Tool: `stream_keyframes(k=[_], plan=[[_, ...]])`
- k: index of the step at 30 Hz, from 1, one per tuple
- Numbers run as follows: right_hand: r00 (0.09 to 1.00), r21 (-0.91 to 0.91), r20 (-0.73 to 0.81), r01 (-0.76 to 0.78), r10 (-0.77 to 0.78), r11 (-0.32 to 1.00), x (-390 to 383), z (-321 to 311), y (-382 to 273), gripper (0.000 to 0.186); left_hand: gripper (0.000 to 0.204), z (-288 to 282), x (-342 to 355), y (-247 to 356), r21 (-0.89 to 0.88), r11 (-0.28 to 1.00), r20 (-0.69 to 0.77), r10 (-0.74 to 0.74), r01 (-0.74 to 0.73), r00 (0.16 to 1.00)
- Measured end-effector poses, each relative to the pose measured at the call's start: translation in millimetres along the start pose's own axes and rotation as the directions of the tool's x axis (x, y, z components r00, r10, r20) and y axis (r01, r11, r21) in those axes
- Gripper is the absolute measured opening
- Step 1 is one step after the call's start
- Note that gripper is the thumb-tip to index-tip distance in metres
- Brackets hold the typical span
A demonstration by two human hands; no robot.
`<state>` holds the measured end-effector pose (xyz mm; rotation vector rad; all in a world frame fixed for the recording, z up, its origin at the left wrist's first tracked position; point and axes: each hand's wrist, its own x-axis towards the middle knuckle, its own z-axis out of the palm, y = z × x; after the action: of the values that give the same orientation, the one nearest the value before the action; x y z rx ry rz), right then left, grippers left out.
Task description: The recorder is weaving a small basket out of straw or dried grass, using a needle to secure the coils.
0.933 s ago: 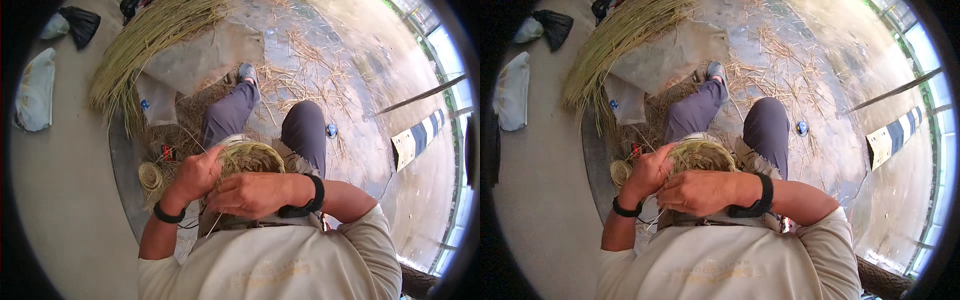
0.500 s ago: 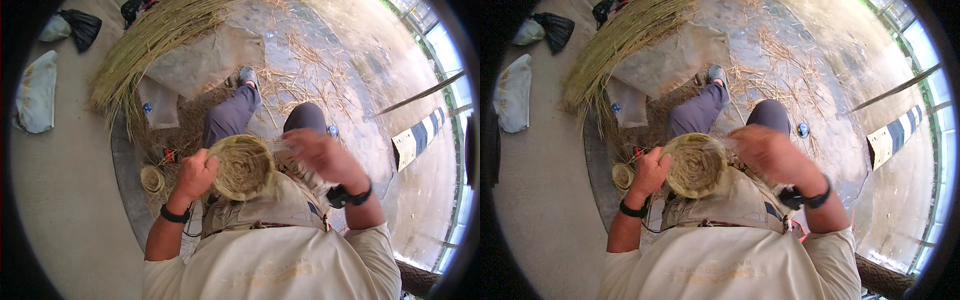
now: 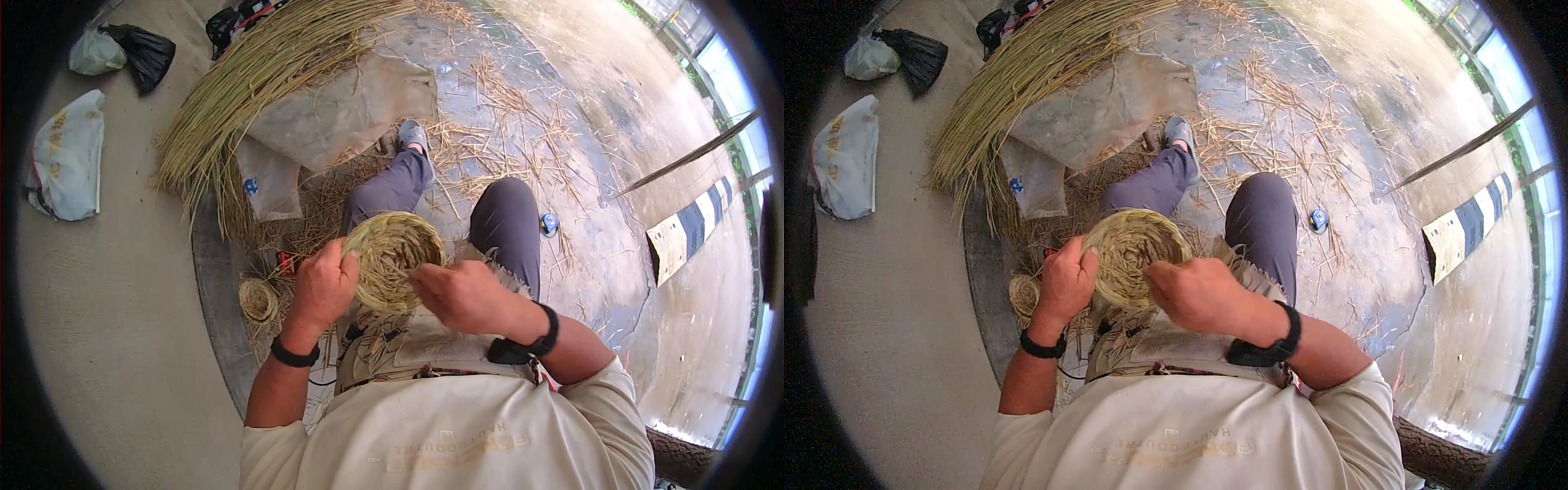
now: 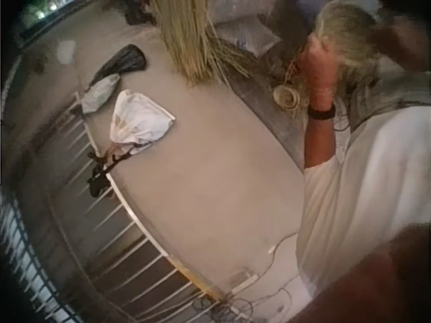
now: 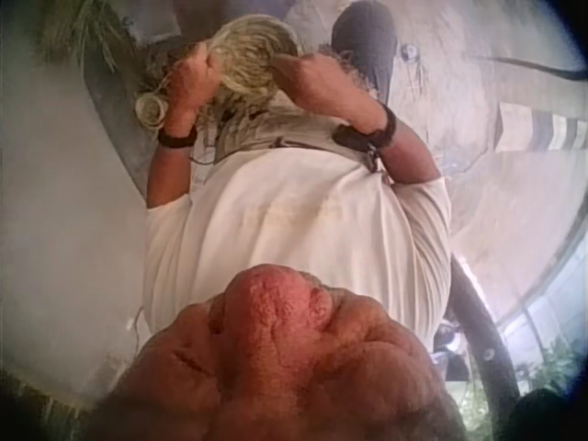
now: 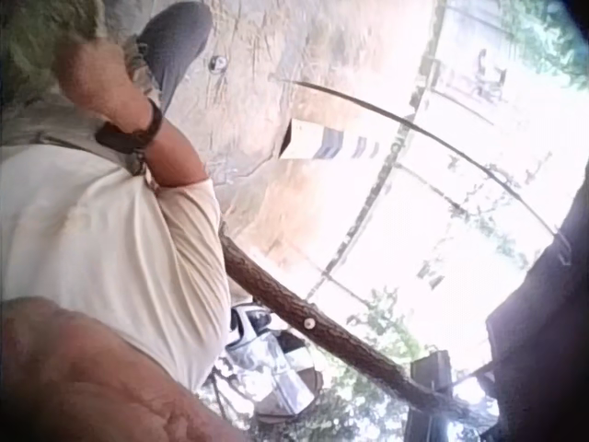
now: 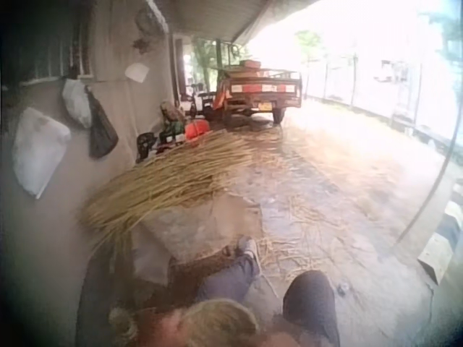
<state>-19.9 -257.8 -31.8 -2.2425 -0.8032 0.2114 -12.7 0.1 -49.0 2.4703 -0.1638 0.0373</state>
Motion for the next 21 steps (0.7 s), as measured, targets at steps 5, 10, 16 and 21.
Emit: stream_keyframes(k=[5,10,16,21], plan=[[0.999,0.000,-0.020,-0.026,0.026,1.000,14.2,7.0,-5.3,0.018,0.024,3.4,-1.0,2.4,0.003,0.998,-0.018,0.063,-0.063,0.998],[0.998,0.000,0.015,-0.059,0.059,0.998,13.1,7.3,-3.5,0.017,0.020,5.3,3.3,7.6,-0.018,0.996,-0.011,0.087,-0.088,0.996],[0.997,-0.023,-0.064,-0.038,0.036,0.999,12.4,21.0,-0.3,0.013,0.018,11.2,2.1,21.6,0.096,0.988,-0.097,0.128,-0.119,0.987],[0.994,0.021,-0.096,-0.054,0.056,0.998,21.7,36.9,5.0,0.012,0.019,17.0,0.4,24.1,0.073,0.996,-0.151,0.060,-0.049,0.987]])
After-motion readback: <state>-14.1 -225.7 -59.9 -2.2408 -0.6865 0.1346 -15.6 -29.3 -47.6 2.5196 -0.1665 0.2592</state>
